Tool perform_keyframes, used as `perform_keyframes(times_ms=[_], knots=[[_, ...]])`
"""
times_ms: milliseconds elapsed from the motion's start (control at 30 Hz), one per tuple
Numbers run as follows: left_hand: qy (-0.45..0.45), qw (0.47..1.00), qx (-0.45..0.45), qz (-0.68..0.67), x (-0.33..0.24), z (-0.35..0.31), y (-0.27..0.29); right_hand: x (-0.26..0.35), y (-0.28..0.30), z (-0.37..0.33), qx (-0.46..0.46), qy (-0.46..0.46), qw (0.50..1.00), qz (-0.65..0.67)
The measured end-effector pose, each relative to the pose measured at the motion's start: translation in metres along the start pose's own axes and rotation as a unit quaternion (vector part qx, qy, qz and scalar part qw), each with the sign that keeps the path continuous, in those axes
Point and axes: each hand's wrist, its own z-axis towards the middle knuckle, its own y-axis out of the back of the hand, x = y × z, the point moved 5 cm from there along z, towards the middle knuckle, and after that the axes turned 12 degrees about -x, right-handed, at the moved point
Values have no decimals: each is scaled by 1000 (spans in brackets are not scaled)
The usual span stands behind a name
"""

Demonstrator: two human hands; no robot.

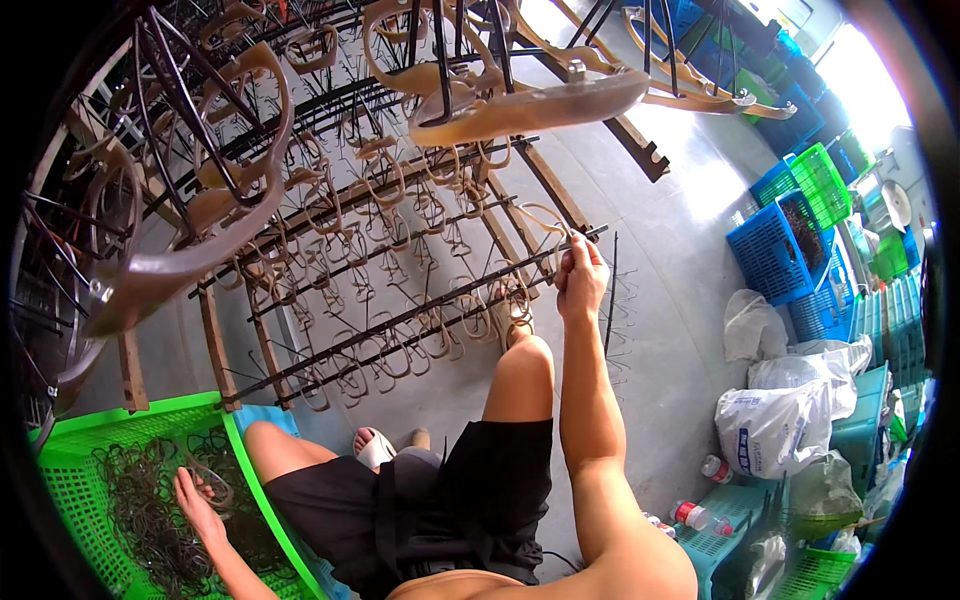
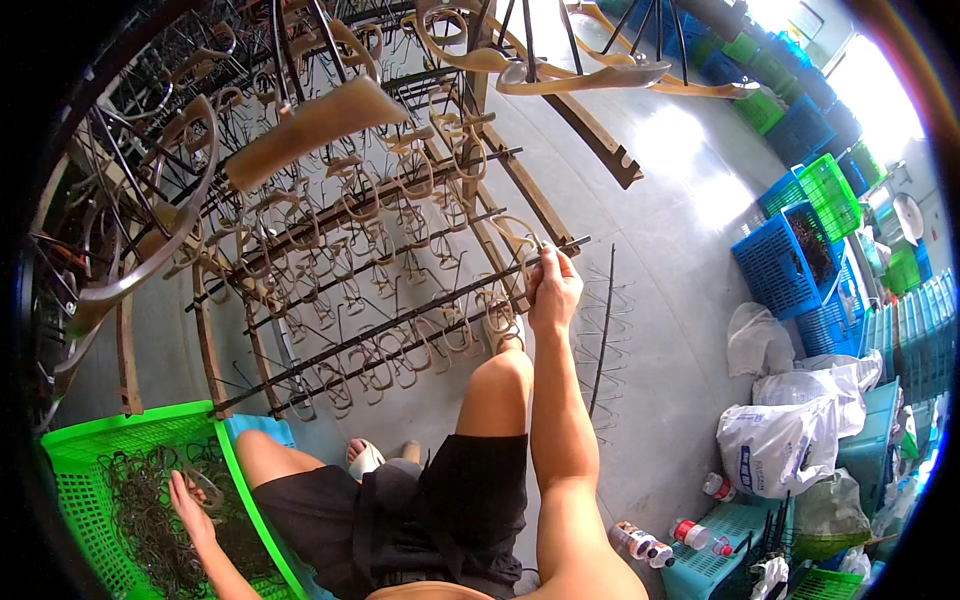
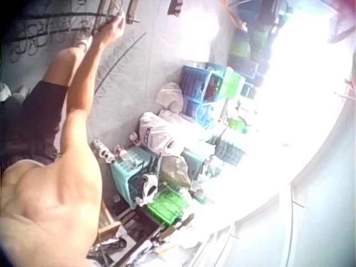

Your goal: The person sits in a workshop and repeatedly picks up metal hooks from a green basket, then attaches them one by one to a wooden rack with horizontal rods. The person occasionally adjusts the rack and continues the repetitive assembly process.

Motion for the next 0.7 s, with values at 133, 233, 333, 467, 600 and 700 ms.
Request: perform_keyframes(times_ms=[133,233,333,467,600,700], knots=[[46,998,-9,-34,12,-7,-10,-10,-11,-11,-8,28,1000,-2],[22,999,-24,-20,12,-11,-14,-9,-12,-18,-16,74,997,-27],[15,999,-25,-19,15,-12,-15,-12,-14,-24,-32,107,991,-69],[8,998,-46,-47,11,-17,-21,-10,-26,-40,-26,122,983,-135],[0,997,-50,-53,7,-18,-24,-1,-28,-41,4,149,967,-205],[-3,998,-38,-56,3,-18,-27,0,-27,-39,9,158,962,-225]])
